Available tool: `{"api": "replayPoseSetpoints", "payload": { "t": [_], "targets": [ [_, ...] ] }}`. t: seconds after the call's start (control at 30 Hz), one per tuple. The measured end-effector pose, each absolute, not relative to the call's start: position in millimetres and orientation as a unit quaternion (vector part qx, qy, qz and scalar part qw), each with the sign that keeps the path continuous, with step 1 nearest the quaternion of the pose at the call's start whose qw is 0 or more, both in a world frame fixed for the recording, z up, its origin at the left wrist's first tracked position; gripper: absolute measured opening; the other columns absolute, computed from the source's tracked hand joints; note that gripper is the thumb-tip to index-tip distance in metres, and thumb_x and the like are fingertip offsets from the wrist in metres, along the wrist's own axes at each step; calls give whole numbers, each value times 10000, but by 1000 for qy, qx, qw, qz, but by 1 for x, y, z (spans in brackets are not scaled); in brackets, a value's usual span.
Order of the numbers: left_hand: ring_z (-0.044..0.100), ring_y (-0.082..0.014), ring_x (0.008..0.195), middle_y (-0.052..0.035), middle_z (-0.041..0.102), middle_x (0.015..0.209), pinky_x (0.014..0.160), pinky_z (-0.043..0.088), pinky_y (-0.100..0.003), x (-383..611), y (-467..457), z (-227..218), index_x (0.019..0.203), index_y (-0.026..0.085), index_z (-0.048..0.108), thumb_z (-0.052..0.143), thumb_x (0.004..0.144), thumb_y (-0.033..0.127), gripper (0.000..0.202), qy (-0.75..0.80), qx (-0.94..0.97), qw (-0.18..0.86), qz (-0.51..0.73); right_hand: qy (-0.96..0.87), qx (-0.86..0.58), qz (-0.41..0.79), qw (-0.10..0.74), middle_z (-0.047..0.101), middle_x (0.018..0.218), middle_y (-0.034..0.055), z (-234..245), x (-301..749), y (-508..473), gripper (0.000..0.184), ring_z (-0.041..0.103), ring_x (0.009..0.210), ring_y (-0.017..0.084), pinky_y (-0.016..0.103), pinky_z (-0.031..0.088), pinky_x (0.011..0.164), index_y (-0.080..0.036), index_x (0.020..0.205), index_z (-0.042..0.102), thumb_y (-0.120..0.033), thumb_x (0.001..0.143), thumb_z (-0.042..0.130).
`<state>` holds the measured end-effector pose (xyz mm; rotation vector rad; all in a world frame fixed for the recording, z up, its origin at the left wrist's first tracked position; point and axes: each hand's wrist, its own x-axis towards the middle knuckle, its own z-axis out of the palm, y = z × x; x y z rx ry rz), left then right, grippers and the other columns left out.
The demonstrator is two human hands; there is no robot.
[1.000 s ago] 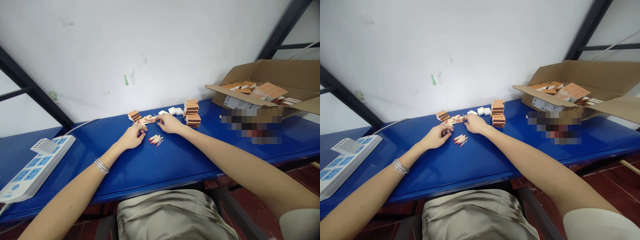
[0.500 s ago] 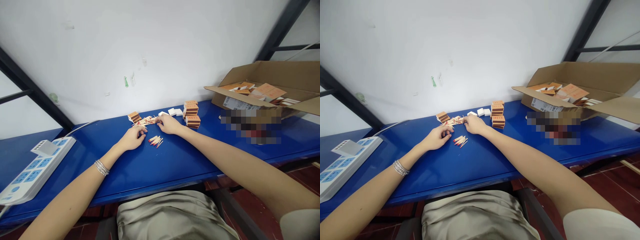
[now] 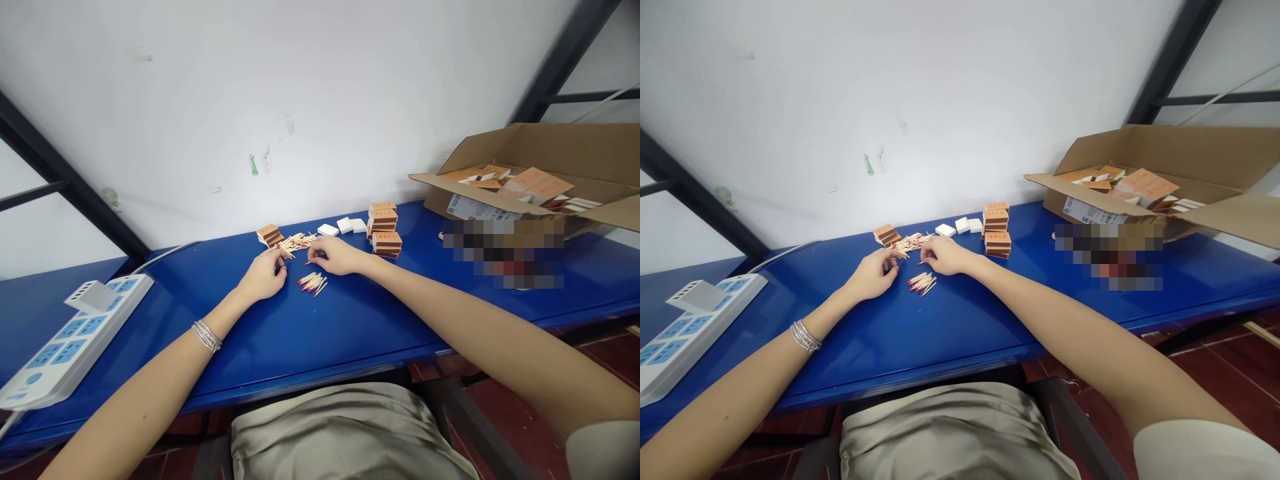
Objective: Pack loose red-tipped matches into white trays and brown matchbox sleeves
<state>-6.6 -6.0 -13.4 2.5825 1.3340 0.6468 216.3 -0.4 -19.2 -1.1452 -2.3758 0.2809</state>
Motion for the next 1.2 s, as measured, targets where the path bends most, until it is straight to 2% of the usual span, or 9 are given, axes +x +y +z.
{"api": "replayPoseSetpoints", "payload": {
  "t": [0.27, 0.53, 0.7, 0.83, 1.07, 1.2],
  "targets": [
    [567, -208, 855, -79, 592, 925, 854, 472, -372, -11, 4, -16, 1184, 144, 611, 477, 826, 174, 383, 426, 885, 44, 180, -885, -366, 208, 197, 698, 879, 43, -10, 207, -18, 250, 580, 723, 128, 235, 434, 681, -156, 892, 710, -63, 786, 504],
    [570, -227, 939, -94, 566, 972, 882, 478, -385, -8, -1, -17, 1176, 150, 610, 488, 831, 207, 371, 418, 888, 45, 187, -853, -410, 167, 278, 671, 782, 40, -14, 210, -14, 241, 541, 647, 112, 233, 423, 644, -127, 897, 698, -38, 716, 567],
    [562, -243, 996, -105, 585, 1035, 917, 469, -398, -10, 3, -19, 1150, 138, 585, 520, 830, 257, 348, 443, 869, 32, 217, -840, -426, 132, 308, 662, 767, 32, -26, 199, 1, 127, 536, 665, 115, 237, 397, 649, -141, 853, 693, -121, 769, 600],
    [563, -237, 987, -92, 589, 1005, 905, 469, -391, -11, 6, -21, 1177, 151, 570, 506, 827, 243, 368, 438, 871, 40, 217, -831, -456, 78, 311, 665, 768, 37, -31, 187, 14, 99, 549, 718, 137, 251, 381, 675, -155, 785, 685, -213, 803, 608],
    [551, -226, 957, -71, 592, 949, 864, 462, -373, -12, 7, -21, 1164, 169, 578, 483, 835, 227, 348, 427, 877, 52, 214, -832, -471, 51, 287, 674, 771, 35, -31, 184, 18, 153, 565, 694, 147, 261, 384, 682, -164, 784, 673, -179, 811, 523],
    [562, -193, 840, -62, 598, 939, 791, 474, -347, -11, 5, -19, 1111, 164, 578, 505, 824, 233, 304, 435, 868, 64, 232, -831, -475, 66, 282, 674, 738, 28, -30, 184, 19, 180, 566, 671, 139, 253, 388, 682, -165, 771, 677, -210, 825, 512]
  ]
}}
